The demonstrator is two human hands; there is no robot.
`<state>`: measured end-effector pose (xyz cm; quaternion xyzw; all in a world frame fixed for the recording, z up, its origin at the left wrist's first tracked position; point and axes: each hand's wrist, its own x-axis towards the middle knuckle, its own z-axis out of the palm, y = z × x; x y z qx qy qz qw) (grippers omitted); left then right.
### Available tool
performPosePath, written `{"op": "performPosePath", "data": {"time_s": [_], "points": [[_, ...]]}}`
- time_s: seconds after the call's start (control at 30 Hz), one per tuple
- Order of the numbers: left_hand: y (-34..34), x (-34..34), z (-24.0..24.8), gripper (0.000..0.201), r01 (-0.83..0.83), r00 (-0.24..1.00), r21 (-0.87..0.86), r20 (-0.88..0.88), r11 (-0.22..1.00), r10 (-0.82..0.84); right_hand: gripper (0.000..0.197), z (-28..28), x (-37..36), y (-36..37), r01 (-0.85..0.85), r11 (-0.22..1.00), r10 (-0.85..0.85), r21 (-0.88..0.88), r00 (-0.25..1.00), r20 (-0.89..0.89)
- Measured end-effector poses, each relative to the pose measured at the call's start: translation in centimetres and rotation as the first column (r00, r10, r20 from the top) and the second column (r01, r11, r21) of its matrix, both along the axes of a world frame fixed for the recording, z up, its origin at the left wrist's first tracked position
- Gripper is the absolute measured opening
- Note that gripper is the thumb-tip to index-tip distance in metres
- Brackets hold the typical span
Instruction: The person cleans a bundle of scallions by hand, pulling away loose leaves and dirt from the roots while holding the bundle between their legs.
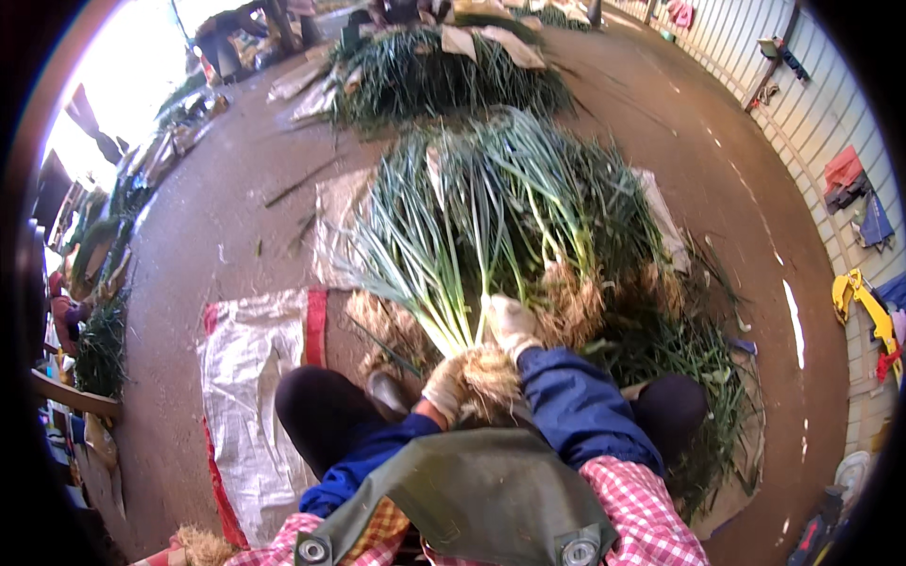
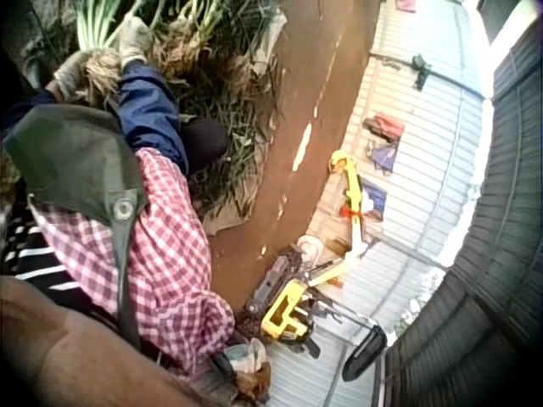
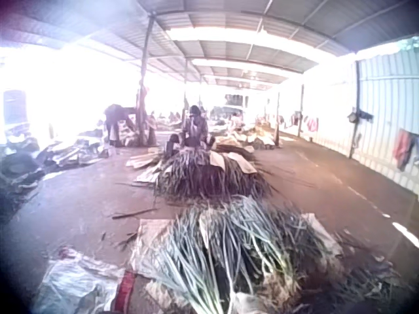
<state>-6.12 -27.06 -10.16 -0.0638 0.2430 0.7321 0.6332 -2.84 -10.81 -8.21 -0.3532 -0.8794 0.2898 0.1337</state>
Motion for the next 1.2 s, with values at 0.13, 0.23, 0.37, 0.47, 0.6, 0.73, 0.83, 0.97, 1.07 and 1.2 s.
{"op": "performPosePath", "data": {"time_s": [0.13,0.23,0.37,0.47,0.6,0.73,0.83,0.97,1.07,1.2], "points": [[1.6,-0.5,-1.7,0.024,-0.052,0.997,-0.067,0.054,0.996,0.056,0.042,-1.8,-0.8,2.0,-0.033,0.726,-0.172,-0.687,0.959,-0.227],[0.9,-0.6,-3.2,0.018,-0.042,0.995,-0.103,0.081,0.994,0.051,0.040,-1.4,-1.6,2.4,-0.184,0.661,0.136,-0.727,0.983,-0.125],[1.6,-0.2,-3.3,0.015,-0.049,0.998,-0.124,0.024,0.991,0.052,0.039,-2.4,-1.4,4.4,-0.113,0.656,0.138,-0.746,0.990,-0.028],[1.3,0.5,-1.8,0.013,-0.096,0.994,-0.205,-0.066,0.974,0.084,0.040,-2.4,-1.9,3.5,-0.026,0.861,0.149,-0.508,0.968,0.203],[1.9,0.7,-1.3,0.011,-0.128,0.988,-0.326,-0.127,0.937,0.091,0.051,-1.7,-2.5,3.1,-0.020,0.944,0.165,-0.329,0.893,0.420],[0.7,-0.2,-3.5,0.014,-0.031,0.992,-0.341,-0.125,0.939,-0.013,0.030,-3.2,-1.3,2.6,-0.214,0.593,0.119,-0.777,0.977,-0.178],[-0.8,1.0,0.8,0.014,-0.062,0.996,-0.280,-0.072,0.958,0.043,0.038,-0.9,0.0,1.1,-0.029,0.660,-0.013,-0.751,0.999,-0.049],[1.0,0.7,-2.8,0.015,-0.091,0.963,-0.366,-0.269,0.926,-0.012,0.033,0.1,-0.7,0.3,-0.188,0.979,0.202,-0.075,0.928,0.312],[1.8,1.5,1.9,0.017,-0.088,0.983,-0.340,-0.182,0.936,0.027,0.036,0.2,0.7,2.2,-0.111,0.888,0.094,-0.447,0.994,-0.060],[-0.9,0.3,4.0,0.028,0.000,1.000,-0.255,0.008,0.967,0.002,0.031,1.1,0.0,0.3,-0.231,0.820,0.163,-0.524,0.971,-0.174]]}}
